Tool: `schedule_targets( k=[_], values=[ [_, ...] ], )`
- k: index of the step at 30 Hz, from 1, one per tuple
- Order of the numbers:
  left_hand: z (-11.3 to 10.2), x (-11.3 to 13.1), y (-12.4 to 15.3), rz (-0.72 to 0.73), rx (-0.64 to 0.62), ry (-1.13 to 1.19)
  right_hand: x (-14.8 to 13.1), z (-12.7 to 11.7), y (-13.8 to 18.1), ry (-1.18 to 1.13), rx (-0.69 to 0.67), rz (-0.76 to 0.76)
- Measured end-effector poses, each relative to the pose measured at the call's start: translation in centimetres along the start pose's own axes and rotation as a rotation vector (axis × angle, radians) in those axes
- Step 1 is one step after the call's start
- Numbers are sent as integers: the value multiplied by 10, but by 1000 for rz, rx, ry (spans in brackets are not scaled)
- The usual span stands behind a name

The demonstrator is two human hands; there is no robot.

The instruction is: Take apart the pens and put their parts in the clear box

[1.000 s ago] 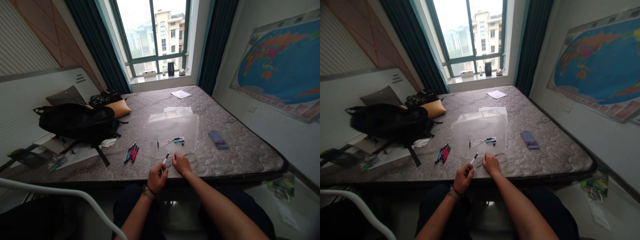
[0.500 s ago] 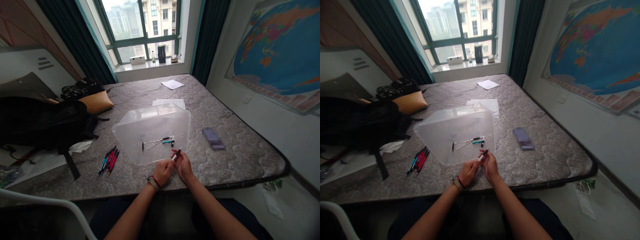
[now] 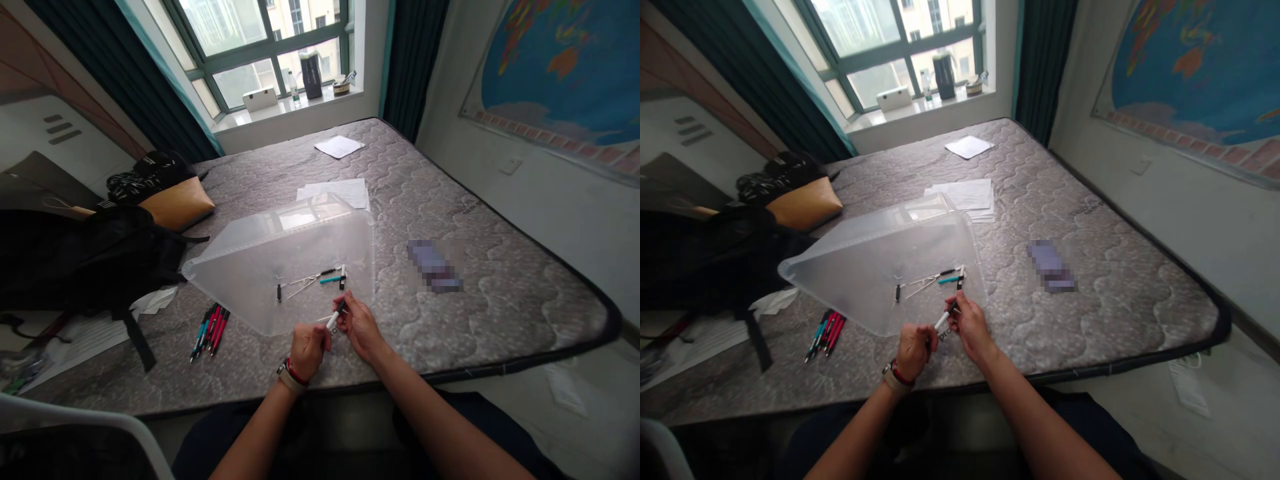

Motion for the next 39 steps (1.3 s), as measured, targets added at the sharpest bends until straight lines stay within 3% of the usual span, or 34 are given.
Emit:
schedule_targets(
  k=[6, 9, 13, 17, 26, 32, 37, 39],
  values=[
    [-8, 18, -8, -76, -109, 105, -11, -6, 5, 56, 38, -67],
    [-19, 24, -14, -111, -30, 224, -16, -9, 8, 122, 54, -63],
    [-27, 13, -18, -227, 135, 379, -11, -6, 9, 243, -7, -22],
    [-16, -2, -21, -303, 97, 327, 4, -1, 5, 404, -58, 9],
    [-9, -12, -22, -276, 151, 334, 12, 4, 2, 471, -111, -13],
    [-9, -19, -18, -344, 279, 344, 9, 7, 4, 609, -98, -174],
    [-10, -16, -18, -308, 262, 328, 14, 9, 5, 565, -138, -47],
    [-9, -15, -19, -302, 251, 343, 12, 10, 6, 557, -135, -73]
  ],
)
Point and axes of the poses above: each hand's wrist, its own y-axis away from the middle knuckle, its own z-axis out of the palm, x = y × z, the point moved 4 cm from there along -y, towards the middle knuckle, and after that the axes turned 2 degrees about z, right-handed, at the moved point
